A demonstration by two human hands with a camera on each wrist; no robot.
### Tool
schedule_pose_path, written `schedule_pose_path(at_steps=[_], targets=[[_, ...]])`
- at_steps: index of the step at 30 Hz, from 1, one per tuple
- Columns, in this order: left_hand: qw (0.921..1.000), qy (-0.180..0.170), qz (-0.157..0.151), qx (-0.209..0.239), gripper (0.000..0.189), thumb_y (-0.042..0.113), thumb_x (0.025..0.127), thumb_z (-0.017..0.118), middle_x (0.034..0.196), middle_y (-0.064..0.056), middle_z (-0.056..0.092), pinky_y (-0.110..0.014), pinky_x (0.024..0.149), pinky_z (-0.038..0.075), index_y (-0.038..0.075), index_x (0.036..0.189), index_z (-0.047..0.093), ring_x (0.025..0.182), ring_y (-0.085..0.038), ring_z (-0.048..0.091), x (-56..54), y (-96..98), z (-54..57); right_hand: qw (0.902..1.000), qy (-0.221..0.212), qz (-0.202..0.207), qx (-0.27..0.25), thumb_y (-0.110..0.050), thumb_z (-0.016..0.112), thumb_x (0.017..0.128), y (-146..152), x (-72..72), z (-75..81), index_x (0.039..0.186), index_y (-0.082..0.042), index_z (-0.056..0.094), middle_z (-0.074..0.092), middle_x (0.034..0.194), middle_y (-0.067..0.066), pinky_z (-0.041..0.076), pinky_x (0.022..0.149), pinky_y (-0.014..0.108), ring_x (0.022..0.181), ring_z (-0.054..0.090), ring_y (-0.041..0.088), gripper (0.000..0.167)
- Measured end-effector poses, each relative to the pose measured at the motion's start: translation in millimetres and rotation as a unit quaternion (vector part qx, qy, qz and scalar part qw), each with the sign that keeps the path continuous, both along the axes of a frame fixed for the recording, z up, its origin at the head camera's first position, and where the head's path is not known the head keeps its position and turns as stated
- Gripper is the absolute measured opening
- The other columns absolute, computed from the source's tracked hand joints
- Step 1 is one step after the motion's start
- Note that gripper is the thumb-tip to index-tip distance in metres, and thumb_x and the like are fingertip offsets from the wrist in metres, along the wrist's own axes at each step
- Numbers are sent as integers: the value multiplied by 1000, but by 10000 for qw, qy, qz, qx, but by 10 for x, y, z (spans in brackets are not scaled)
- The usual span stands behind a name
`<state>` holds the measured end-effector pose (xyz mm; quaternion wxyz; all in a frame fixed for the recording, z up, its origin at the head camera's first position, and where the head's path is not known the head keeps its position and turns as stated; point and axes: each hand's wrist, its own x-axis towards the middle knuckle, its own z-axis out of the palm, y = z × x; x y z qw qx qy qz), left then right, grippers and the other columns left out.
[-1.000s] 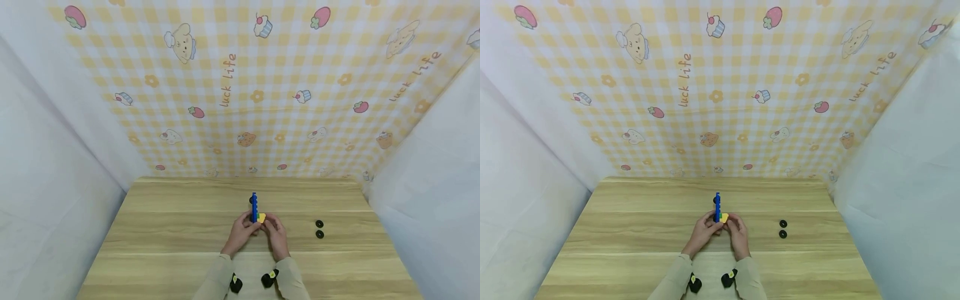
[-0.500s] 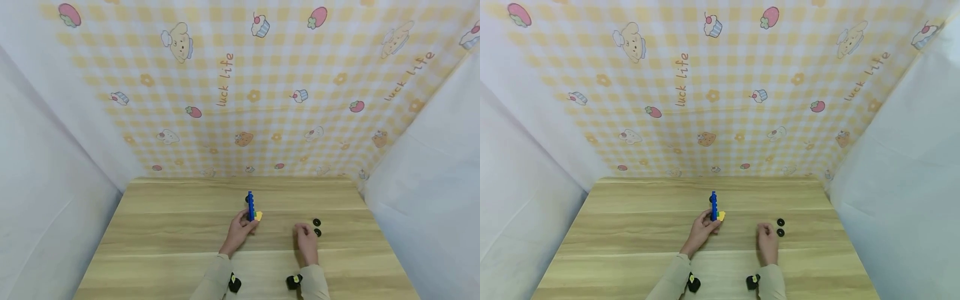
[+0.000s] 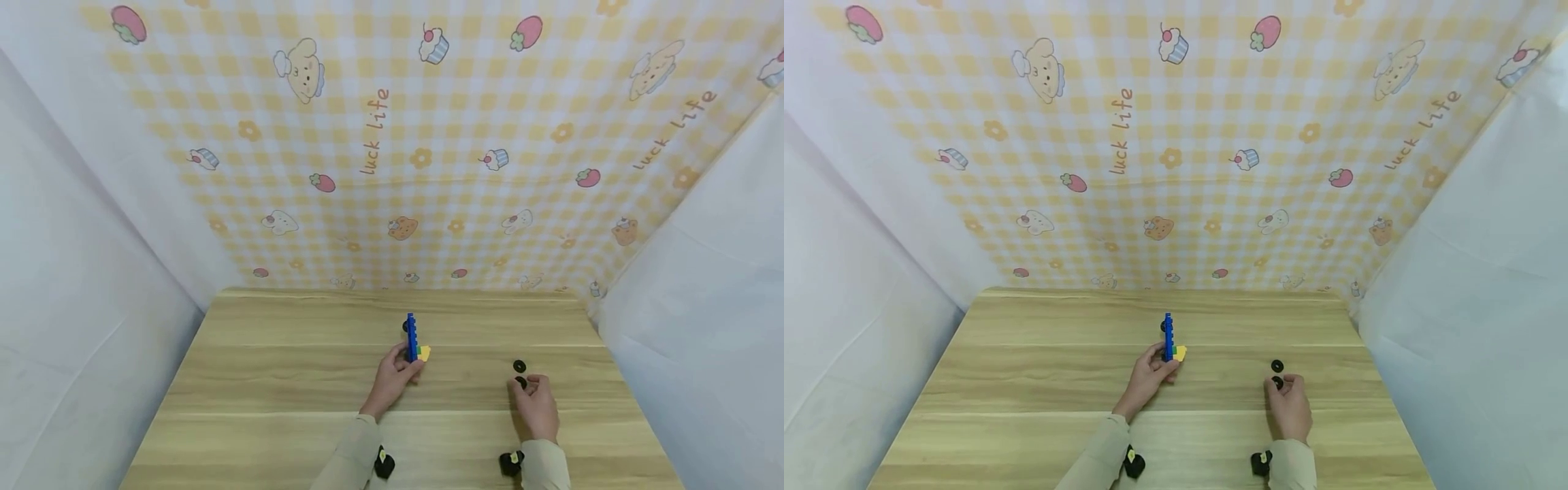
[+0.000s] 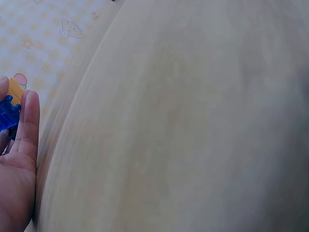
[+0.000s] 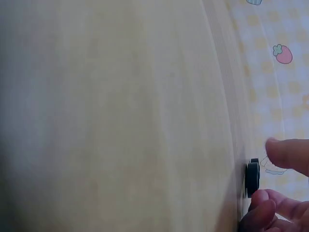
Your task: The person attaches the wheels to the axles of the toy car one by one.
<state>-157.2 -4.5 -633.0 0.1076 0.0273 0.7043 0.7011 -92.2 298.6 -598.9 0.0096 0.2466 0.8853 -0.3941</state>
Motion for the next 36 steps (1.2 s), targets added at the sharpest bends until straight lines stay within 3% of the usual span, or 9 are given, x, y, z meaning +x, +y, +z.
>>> schedule_pose_path(at_steps=[5, 10, 14, 18, 21, 24, 28, 31, 36], targets=[[10000, 52, 3, -44, 65, 33, 93, 71, 93, -16, 73, -27, 68, 56, 8, 147, 45, 73, -21, 69, -6, 7, -14, 9995, -126, 45, 286, -34, 61, 96, -2, -15, -14, 123, -1, 53, 64, 96, 13, 37, 60, 29, 72, 57, 18, 44], [10000, -13, -17, -51, 63, 27, 95, 69, 95, -25, 72, -32, 70, 57, 5, 148, 42, 79, -38, 69, -7, 4, 25, 9992, -128, 45, 378, -32, 62, 95, -4, -5, -40, 119, -2, 54, 64, 93, 11, 36, 61, 29, 72, 56, 18, 40], [10000, -10, -93, 24, 61, 23, 96, 69, 95, -30, 70, -36, 72, 58, 1, 146, 43, 82, -45, 68, 39, -24, 202, 9992, -58, 33, 401, -30, 64, 94, -10, 11, -49, 113, -2, 54, 61, 90, 11, 35, 61, 30, 72, 55, 20, 35], [9999, 60, -118, 58, 59, 22, 96, 69, 95, -30, 70, -36, 72, 58, -1, 145, 44, 81, -44, 68, 100, -52, 383, 9990, 30, -29, 439, -29, 65, 93, -21, 23, -53, 107, -3, 57, 62, 92, 12, 36, 62, 30, 76, 56, 22, 31], [9999, 53, -122, 68, 60, 22, 96, 69, 96, -30, 70, -36, 73, 59, -1, 145, 44, 82, -45, 68, 108, -54, 403, 9990, 42, -36, 452, -31, 63, 95, -22, 25, -62, 107, -2, 59, 62, 93, 12, 36, 63, 30, 77, 56, 23, 32], [9999, 39, -105, 103, 59, 22, 96, 69, 98, -29, 70, -38, 73, 59, -1, 145, 44, 84, -46, 68, 88, -50, 355, 9990, 131, -94, 415, -35, 61, 97, -32, 13, -77, 107, -3, 60, 62, 91, 10, 36, 63, 30, 75, 54, 20, 34], [9999, 34, -56, 117, 58, 22, 96, 68, 100, -25, 71, -39, 72, 60, 0, 144, 45, 83, -44, 69, 20, -24, 166, 9991, 406, -102, -43, -35, 62, 98, -85, -24, -71, 107, -2, 61, 57, 85, 5, 37, 63, 27, 72, 49, 15, 34], [9999, 24, -35, 126, 58, 24, 95, 69, 101, -19, 72, -36, 70, 60, 2, 144, 46, 80, -34, 71, -18, -8, 43, 9971, 459, 52, -606, -32, 64, 98, -171, -71, -58, 109, -1, 61, 55, 84, 2, 40, 62, 23, 72, 48, 12, 33], [9995, -81, -77, 302, 60, 28, 93, 71, 105, -14, 71, -30, 70, 60, 6, 144, 47, 76, -18, 71, -29, -8, -5, 9916, 436, 389, -1155, -24, 62, 100, -421, -194, -61, 114, -1, 63, 62, 89, 4, 44, 60, 22, 72, 52, 11, 27]])
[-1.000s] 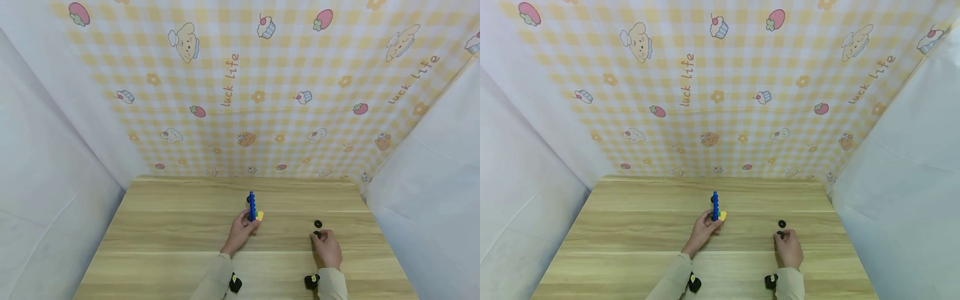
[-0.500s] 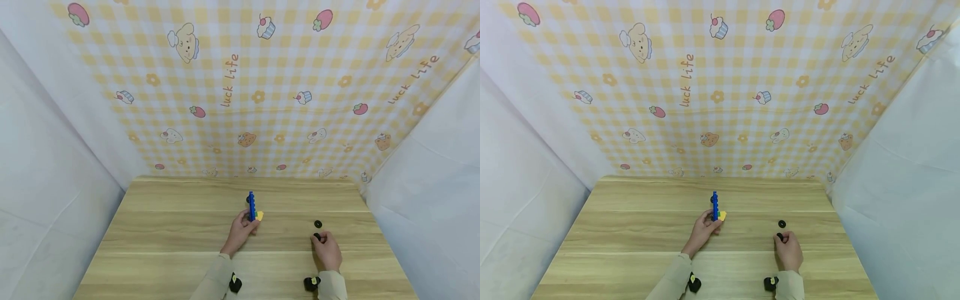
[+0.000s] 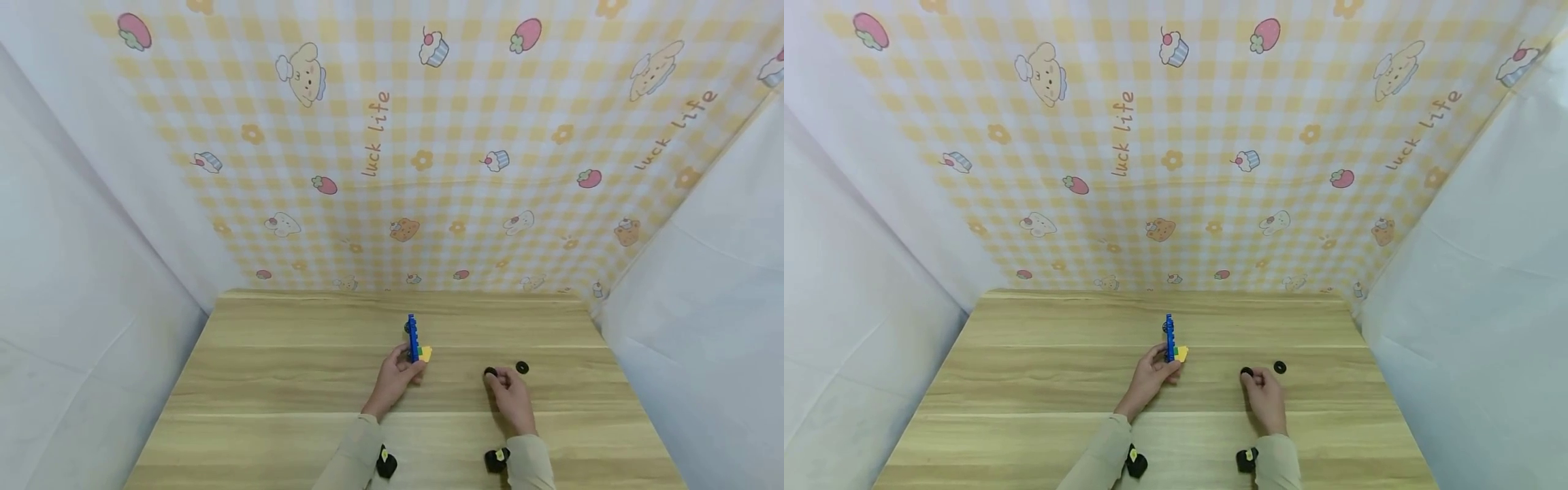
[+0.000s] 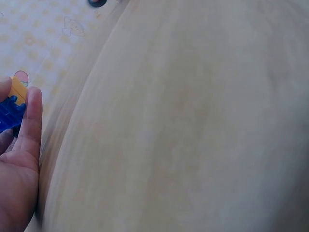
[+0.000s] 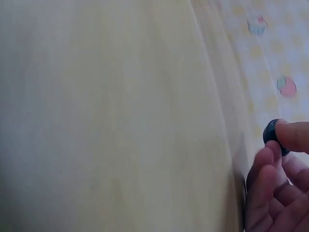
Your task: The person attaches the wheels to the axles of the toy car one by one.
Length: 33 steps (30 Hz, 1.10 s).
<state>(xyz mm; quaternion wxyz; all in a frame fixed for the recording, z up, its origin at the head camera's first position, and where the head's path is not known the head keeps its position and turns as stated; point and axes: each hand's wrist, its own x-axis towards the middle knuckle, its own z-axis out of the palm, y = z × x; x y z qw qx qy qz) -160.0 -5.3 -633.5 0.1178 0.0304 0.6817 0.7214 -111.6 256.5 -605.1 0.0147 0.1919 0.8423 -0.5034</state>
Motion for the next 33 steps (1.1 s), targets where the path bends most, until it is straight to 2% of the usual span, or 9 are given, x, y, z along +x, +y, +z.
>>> schedule_pose_path(at_steps=[3, 6, 12, 16, 19, 20, 25, 29, 33], targets=[[9999, -19, 10, 99, 60, 27, 94, 71, 109, -15, 69, -30, 70, 60, 5, 144, 47, 78, -17, 71, 4, 0, 1, 9992, 111, 227, -304, -22, 61, 100, -208, -91, -17, 114, -2, 64, 64, 91, 8, 48, 59, 24, 71, 57, 13, 25], [9999, -109, 30, 125, 62, 25, 93, 72, 110, -16, 68, -31, 71, 61, 4, 145, 46, 82, -17, 71, 5, 12, -12, 9951, 257, 478, -827, -25, 61, 100, -440, -154, -32, 115, -2, 63, 66, 91, 11, 50, 59, 26, 71, 60, 15, 28], [9997, -179, -164, 94, 66, 23, 93, 73, 109, -19, 70, -31, 71, 61, 0, 146, 43, 82, -22, 73, 9, 76, -62, 9734, 443, 598, -2168, -26, 63, 100, -824, -232, -131, 116, 3, 61, 64, 88, 11, 53, 61, 26, 70, 59, 14, 33], [9997, -62, -240, -2, 62, 21, 93, 72, 108, -18, 70, -33, 69, 61, 0, 144, 45, 80, -25, 73, 14, 110, 3, 9608, 596, 553, -2652, -23, 62, 100, -948, -267, -214, 121, 5, 59, 62, 89, 6, 53, 61, 25, 71, 58, 13, 35], [9995, -34, -237, -217, 58, 20, 94, 71, 106, -17, 71, -32, 69, 61, 2, 143, 47, 80, -24, 72, -7, 92, 34, 9592, 665, 730, -2650, -22, 60, 101, -1001, -285, -218, 125, 3, 59, 63, 92, 6, 54, 62, 26, 74, 58, 14, 35], [9992, -12, -237, -315, 59, 21, 94, 71, 105, -16, 71, -29, 68, 60, 3, 144, 47, 78, -21, 72, -24, 82, 3, 9592, 713, 816, -2612, -20, 59, 101, -1020, -280, -186, 126, 3, 59, 63, 93, 8, 54, 62, 26, 74, 59, 15, 34], [9986, 59, -251, -467, 58, 16, 94, 71, 98, -16, 74, -27, 67, 59, 1, 144, 47, 76, -18, 71, -34, 41, 15, 9599, 940, 1133, -2386, -13, 58, 102, -1079, -196, 28, 118, 8, 61, 63, 92, 20, 57, 64, 30, 74, 61, 18, 27], [9983, 57, -289, -511, 59, 15, 93, 72, 95, -15, 73, -27, 66, 59, 2, 145, 46, 75, -15, 69, -21, 34, 28, 9613, 1001, 1147, -2296, -11, 59, 101, -1091, -148, 111, 110, 10, 61, 63, 91, 12, 56, 64, 29, 73, 61, 15, 23], [9983, 41, -298, -493, 60, 10, 93, 71, 101, -15, 71, -27, 67, 59, 2, 146, 45, 78, -14, 68, -9, 28, 43, 9632, 1018, 1237, -2158, -11, 60, 100, -1086, -158, 67, 108, 9, 63, 61, 93, 5, 56, 65, 29, 74, 61, 15, 21]])
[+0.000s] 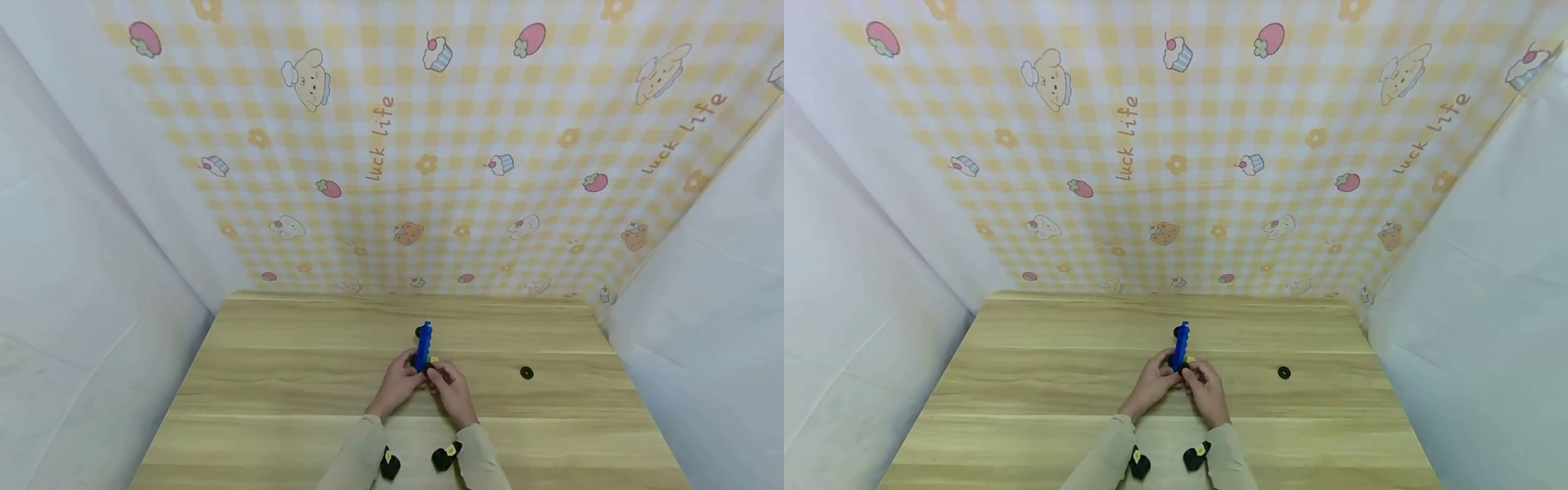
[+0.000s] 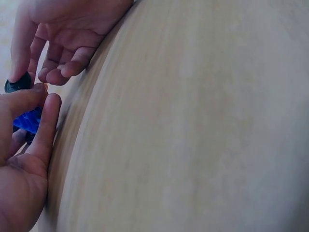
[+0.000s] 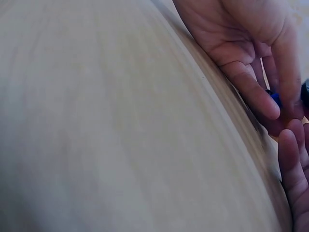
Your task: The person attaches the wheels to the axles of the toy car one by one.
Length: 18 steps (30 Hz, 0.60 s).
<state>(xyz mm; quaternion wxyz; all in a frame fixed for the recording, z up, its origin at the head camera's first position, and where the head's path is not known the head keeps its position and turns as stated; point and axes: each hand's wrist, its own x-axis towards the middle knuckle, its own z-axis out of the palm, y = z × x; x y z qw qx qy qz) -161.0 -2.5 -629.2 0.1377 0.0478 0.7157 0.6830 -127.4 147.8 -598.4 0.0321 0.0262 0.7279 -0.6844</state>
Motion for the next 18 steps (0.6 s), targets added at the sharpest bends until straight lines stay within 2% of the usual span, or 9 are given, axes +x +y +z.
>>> schedule_pose_path(at_steps=[6, 9, 13, 18], targets=[[9996, 115, 29, -246, 60, 10, 92, 71, 108, -14, 69, -22, 69, 56, 5, 147, 45, 85, -12, 67, 5, -2, -16, 9999, 19, -90, 134, -13, 62, 99, 15, -79, -264, 109, 5, 65, 62, 94, 4, 55, 62, 27, 72, 60, 13, 20], [9989, 294, 50, -364, 60, 10, 92, 71, 108, -12, 68, -21, 70, 53, 5, 146, 46, 86, -12, 66, 8, -9, -22, 9998, 8, -98, 199, -15, 64, 99, 6, -93, -298, 108, 3, 66, 62, 92, 4, 53, 62, 25, 72, 59, 12, 21], [9980, 439, 60, -440, 58, 7, 92, 70, 102, -11, 70, -21, 72, 51, 6, 145, 47, 85, -12, 65, 8, -11, -32, 9998, -52, -55, 176, -14, 66, 97, 2, -95, -270, 107, 0, 67, 61, 91, 3, 53, 63, 23, 72, 59, 12, 18], [9978, 468, 33, -471, 58, 12, 93, 70, 100, -9, 72, -22, 74, 50, 9, 146, 47, 86, -13, 66, 17, -11, -30, 9997, -13, 74, 225, -12, 66, 97, 5, -43, -92, 106, 2, 67, 61, 89, 3, 55, 65, 26, 73, 61, 16, 17]])
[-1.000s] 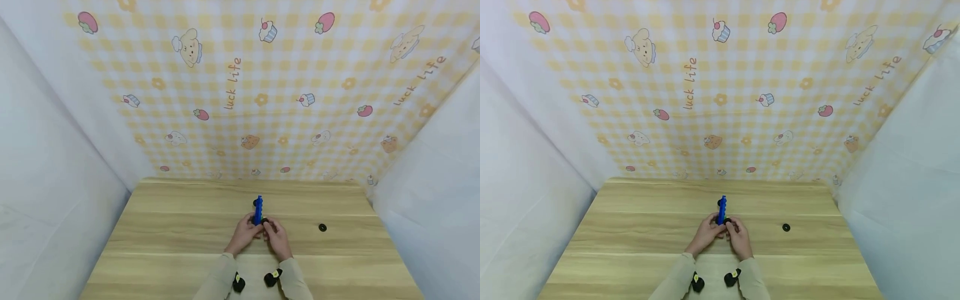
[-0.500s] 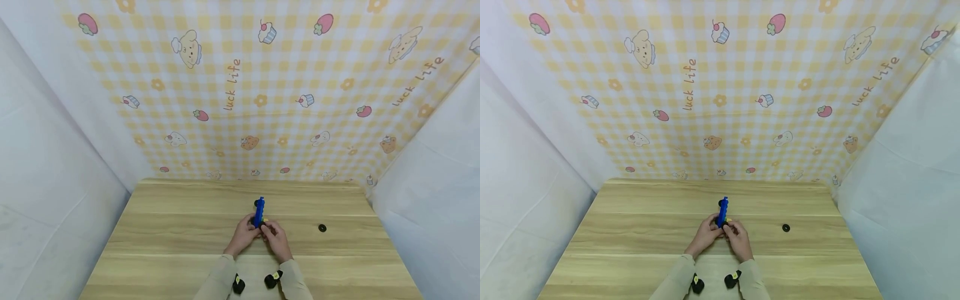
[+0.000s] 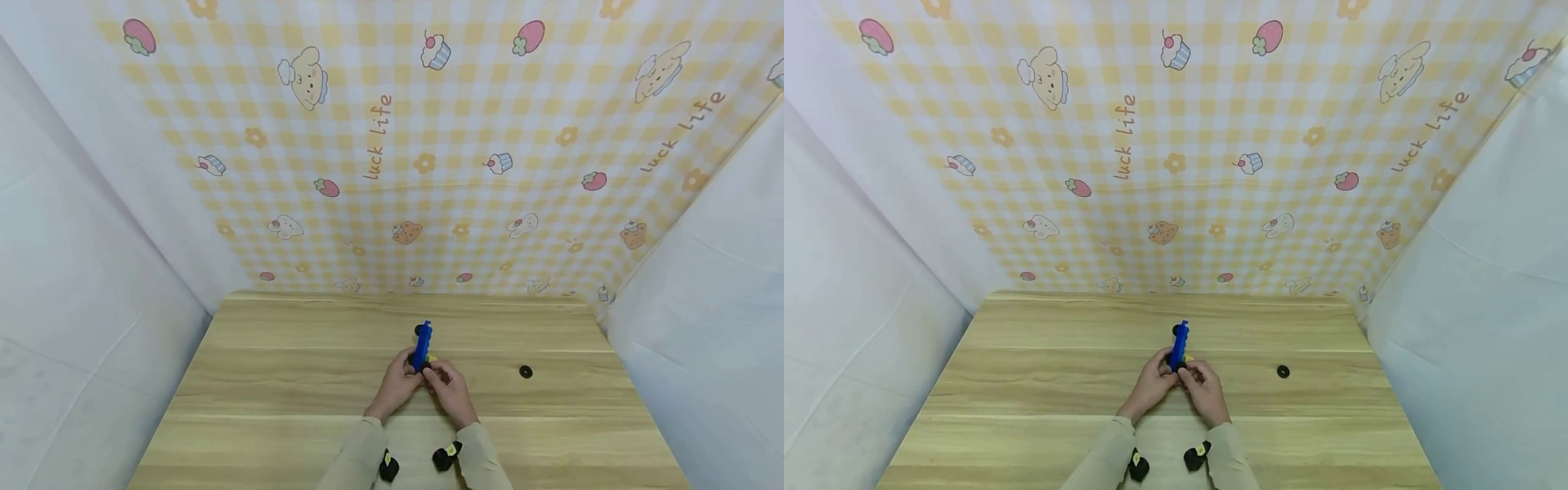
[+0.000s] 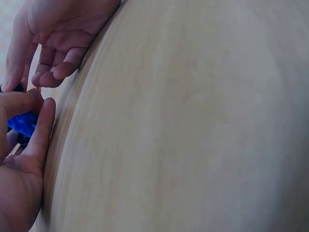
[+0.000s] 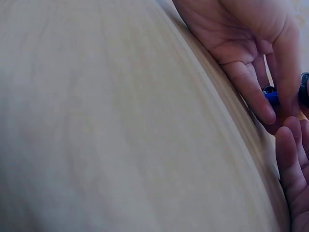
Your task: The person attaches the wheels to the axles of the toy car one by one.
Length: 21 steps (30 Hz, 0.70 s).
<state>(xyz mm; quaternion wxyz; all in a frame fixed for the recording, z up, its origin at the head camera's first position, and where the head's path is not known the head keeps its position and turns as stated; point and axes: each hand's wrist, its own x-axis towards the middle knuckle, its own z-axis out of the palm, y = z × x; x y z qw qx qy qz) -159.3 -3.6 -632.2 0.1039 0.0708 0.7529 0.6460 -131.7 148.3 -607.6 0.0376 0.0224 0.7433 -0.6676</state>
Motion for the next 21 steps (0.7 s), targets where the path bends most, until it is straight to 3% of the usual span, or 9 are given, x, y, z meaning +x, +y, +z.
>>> schedule_pose_path(at_steps=[5, 12, 16, 21], targets=[[10000, -76, -41, 17, 59, 16, 93, 70, 102, -8, 70, -23, 74, 50, 12, 147, 46, 86, -11, 65, 11, -10, 17, 9998, -165, -77, 2, -16, 66, 97, 9, -34, -103, 108, 0, 67, 63, 88, 5, 55, 65, 26, 73, 61, 16, 20], [9967, -455, -172, 651, 55, 27, 100, 61, 106, -15, 71, -31, 79, 59, 6, 148, 43, 88, -16, 69, 9, -33, 28, 9999, -1, -116, 74, -26, 68, 96, 22, -69, -274, 105, -3, 68, 66, 86, 10, 54, 62, 24, 71, 61, 12, 25], [9972, -424, -246, 569, 57, 38, 100, 61, 97, -14, 73, -31, 71, 59, 6, 144, 45, 76, -17, 70, -4, -39, 23, 9999, 64, -86, 78, -29, 70, 94, 26, -71, -299, 102, -6, 69, 65, 83, 6, 54, 62, 24, 70, 61, 11, 25], [9969, -446, -323, 568, 55, 39, 98, 63, 95, -11, 72, -30, 61, 57, 7, 139, 47, 67, -17, 66, -6, -36, 25, 9998, 93, -103, 115, -26, 71, 93, 30, -72, -309, 106, -5, 65, 63, 83, 3, 53, 62, 24, 70, 59, 10, 25]])
